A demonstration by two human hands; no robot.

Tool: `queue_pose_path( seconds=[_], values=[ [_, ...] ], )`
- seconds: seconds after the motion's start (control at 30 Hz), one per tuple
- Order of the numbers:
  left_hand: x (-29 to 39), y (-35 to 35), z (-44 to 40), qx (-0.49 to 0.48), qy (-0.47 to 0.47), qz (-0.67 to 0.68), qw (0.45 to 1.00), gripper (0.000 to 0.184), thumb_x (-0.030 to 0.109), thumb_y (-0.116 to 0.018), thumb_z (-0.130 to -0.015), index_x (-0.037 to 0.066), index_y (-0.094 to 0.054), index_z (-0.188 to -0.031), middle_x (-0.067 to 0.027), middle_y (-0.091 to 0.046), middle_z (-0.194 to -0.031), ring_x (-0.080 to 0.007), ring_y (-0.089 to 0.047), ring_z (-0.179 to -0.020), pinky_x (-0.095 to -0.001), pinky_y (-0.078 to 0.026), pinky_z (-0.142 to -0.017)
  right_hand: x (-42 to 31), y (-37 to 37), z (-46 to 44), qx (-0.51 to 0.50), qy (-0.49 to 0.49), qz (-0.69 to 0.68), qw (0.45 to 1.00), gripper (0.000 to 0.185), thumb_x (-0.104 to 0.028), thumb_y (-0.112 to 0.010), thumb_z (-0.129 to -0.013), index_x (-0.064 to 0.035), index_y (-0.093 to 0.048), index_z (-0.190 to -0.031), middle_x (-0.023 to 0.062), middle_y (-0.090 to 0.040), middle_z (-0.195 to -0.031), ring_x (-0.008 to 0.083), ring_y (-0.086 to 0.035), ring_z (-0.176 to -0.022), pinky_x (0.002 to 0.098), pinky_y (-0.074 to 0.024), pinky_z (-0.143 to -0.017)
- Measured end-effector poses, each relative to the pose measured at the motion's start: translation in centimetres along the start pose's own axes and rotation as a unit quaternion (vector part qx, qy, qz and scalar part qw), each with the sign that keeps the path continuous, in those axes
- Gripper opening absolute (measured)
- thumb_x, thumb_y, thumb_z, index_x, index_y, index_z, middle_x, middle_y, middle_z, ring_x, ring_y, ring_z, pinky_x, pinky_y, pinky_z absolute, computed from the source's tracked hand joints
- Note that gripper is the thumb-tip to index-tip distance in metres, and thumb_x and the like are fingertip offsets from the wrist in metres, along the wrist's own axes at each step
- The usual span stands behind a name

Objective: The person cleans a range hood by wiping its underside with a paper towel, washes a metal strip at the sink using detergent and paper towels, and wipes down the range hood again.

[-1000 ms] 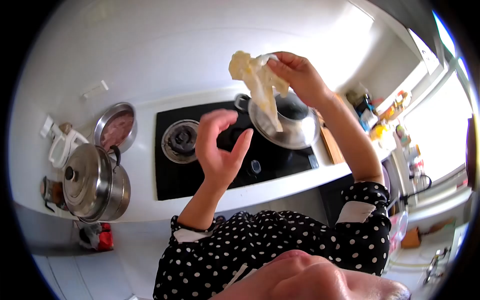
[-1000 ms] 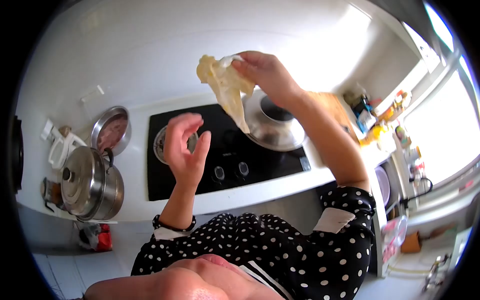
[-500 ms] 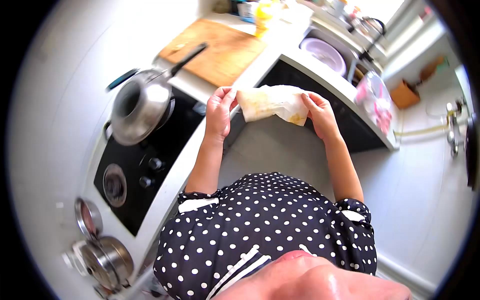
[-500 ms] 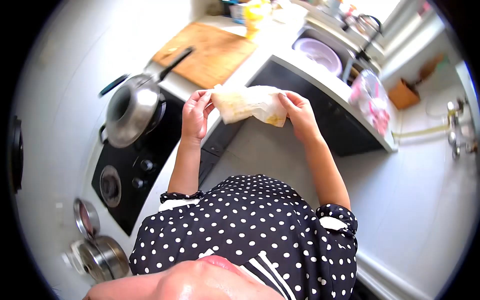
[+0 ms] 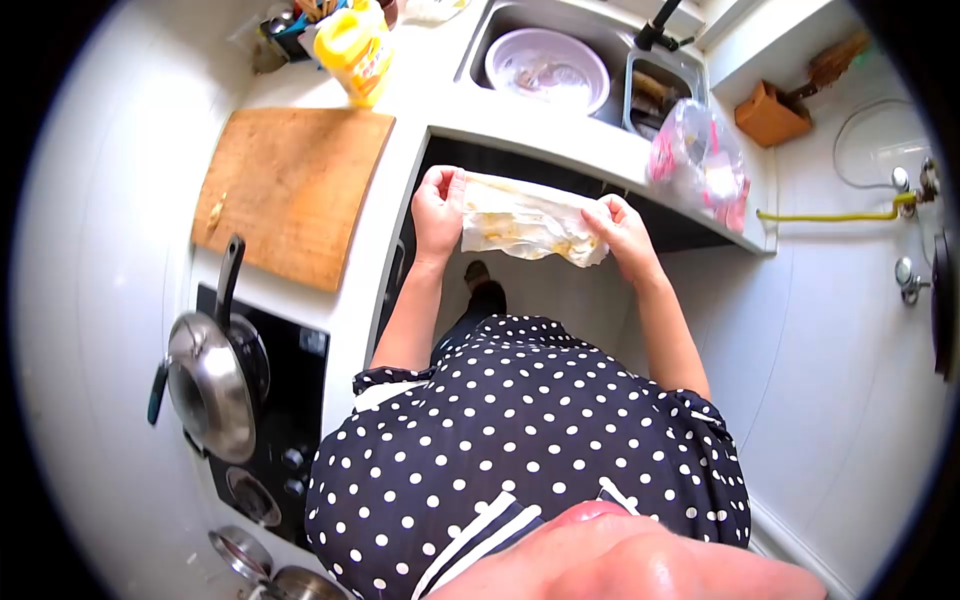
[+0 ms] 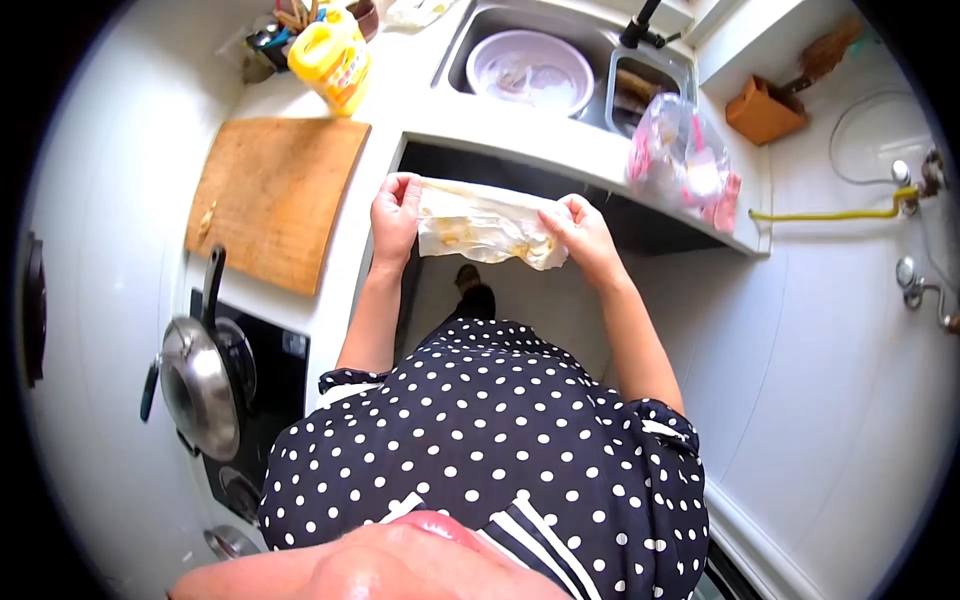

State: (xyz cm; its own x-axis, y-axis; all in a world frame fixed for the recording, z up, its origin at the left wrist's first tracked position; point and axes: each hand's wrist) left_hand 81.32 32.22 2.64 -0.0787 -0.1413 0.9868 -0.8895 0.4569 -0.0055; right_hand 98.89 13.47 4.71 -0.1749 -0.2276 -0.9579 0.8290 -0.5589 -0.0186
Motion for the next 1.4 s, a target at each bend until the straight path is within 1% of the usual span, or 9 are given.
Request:
queue_pose_path(
  seconds=[0.27,0.53,0.63,0.87,1.0,1.13,1.23,1.33,1.4],
  values=[
    [-1.4,-6.8,-15.7,-0.089,0.047,0.007,0.995,0.026,0.013,-0.057,-0.083,0.000,-0.054,-0.105,-0.0086,-0.058,-0.097,-0.0138,-0.056,-0.082,-0.0256,-0.046,-0.074,-7.4,3.9,-15.9,0.193,0.078,0.012,0.978,0.024,-0.020,-0.060,-0.083,-0.0004,-0.053,-0.094,0.0028,-0.057,-0.083,0.0089,-0.051,-0.075,0.0229,-0.0418,-0.068],
    [-3.4,-7.7,-21.7,-0.087,0.098,-0.003,0.991,0.027,0.010,-0.057,-0.083,0.001,-0.054,-0.109,-0.0071,-0.059,-0.096,-0.0120,-0.056,-0.083,-0.0243,-0.045,-0.074,-1.2,12.5,-37.4,0.124,-0.025,0.151,0.980,0.038,-0.026,-0.062,-0.079,0.0004,-0.055,-0.105,0.0085,-0.061,-0.090,0.0135,-0.056,-0.081,0.0259,-0.0441,-0.071],
    [-3.7,-7.6,-22.3,-0.065,0.136,-0.023,0.988,0.023,0.007,-0.055,-0.084,0.000,-0.055,-0.106,-0.0072,-0.059,-0.097,-0.0114,-0.056,-0.083,-0.0235,-0.045,-0.075,5.9,15.3,-44.2,0.112,-0.081,0.407,0.903,0.050,-0.024,-0.066,-0.074,-0.0061,-0.050,-0.118,0.0171,-0.059,-0.106,0.0295,-0.056,-0.099,0.0348,-0.0432,-0.086],
    [-7.1,-7.5,-22.8,-0.065,0.240,-0.058,0.967,0.022,0.005,-0.050,-0.087,-0.002,-0.053,-0.107,-0.0087,-0.057,-0.103,-0.0148,-0.056,-0.091,-0.0261,-0.043,-0.084,17.3,13.4,-49.4,0.061,-0.004,0.658,0.750,0.037,-0.023,-0.053,-0.078,-0.0131,-0.055,-0.113,0.0165,-0.057,-0.110,0.0311,-0.055,-0.100,0.0378,-0.0406,-0.090],
    [-8.0,-8.0,-23.8,-0.107,0.263,-0.074,0.956,0.019,0.007,-0.051,-0.087,-0.002,-0.055,-0.104,-0.0074,-0.058,-0.100,-0.0142,-0.055,-0.091,-0.0256,-0.043,-0.084,15.1,12.6,-49.1,-0.181,-0.172,0.488,0.836,0.034,-0.026,-0.055,-0.078,-0.0125,-0.059,-0.108,0.0192,-0.059,-0.103,0.0318,-0.058,-0.094,0.0384,-0.0440,-0.084],
    [-8.3,-8.4,-25.3,-0.123,0.258,-0.053,0.957,0.019,0.008,-0.051,-0.087,-0.002,-0.056,-0.102,-0.0070,-0.058,-0.099,-0.0138,-0.055,-0.091,-0.0254,-0.042,-0.084,13.1,14.4,-49.9,0.114,-0.173,0.446,0.871,0.050,-0.028,-0.061,-0.075,-0.0061,-0.049,-0.118,0.0196,-0.060,-0.101,0.0339,-0.058,-0.093,0.0388,-0.0454,-0.082],
    [-8.6,-8.4,-26.0,-0.125,0.264,-0.049,0.955,0.018,0.009,-0.051,-0.087,-0.001,-0.056,-0.102,-0.0066,-0.058,-0.098,-0.0133,-0.055,-0.091,-0.0251,-0.042,-0.083,14.4,13.5,-50.0,0.091,-0.039,0.501,0.860,0.056,-0.030,-0.061,-0.075,-0.0050,-0.044,-0.122,0.0200,-0.057,-0.108,0.0328,-0.056,-0.098,0.0387,-0.0439,-0.085],
    [-8.9,-8.9,-26.4,-0.123,0.259,-0.051,0.956,0.017,0.008,-0.053,-0.086,-0.001,-0.058,-0.099,-0.0058,-0.057,-0.094,-0.0115,-0.055,-0.086,-0.0233,-0.043,-0.078,16.1,12.2,-50.3,-0.104,-0.126,0.556,0.815,0.055,-0.032,-0.060,-0.076,-0.0056,-0.045,-0.122,0.0208,-0.053,-0.114,0.0331,-0.052,-0.103,0.0399,-0.0410,-0.088],
    [-8.8,-8.9,-26.6,-0.127,0.258,-0.057,0.956,0.016,0.008,-0.053,-0.085,0.000,-0.059,-0.097,-0.0052,-0.056,-0.092,-0.0106,-0.056,-0.083,-0.0224,-0.044,-0.075,14.6,12.3,-50.6,-0.144,-0.283,0.403,0.859,0.053,-0.031,-0.060,-0.075,-0.0057,-0.046,-0.120,0.0207,-0.050,-0.116,0.0339,-0.048,-0.106,0.0408,-0.0394,-0.090]
  ],
)
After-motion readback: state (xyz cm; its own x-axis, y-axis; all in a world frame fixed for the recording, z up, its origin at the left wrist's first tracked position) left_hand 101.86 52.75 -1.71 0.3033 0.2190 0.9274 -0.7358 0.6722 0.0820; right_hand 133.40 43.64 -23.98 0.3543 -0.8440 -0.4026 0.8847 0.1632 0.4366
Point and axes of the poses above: each hand's wrist, its own z-axis away from the middle knuckle, its own y-axis out of the back of the hand, x = y × z
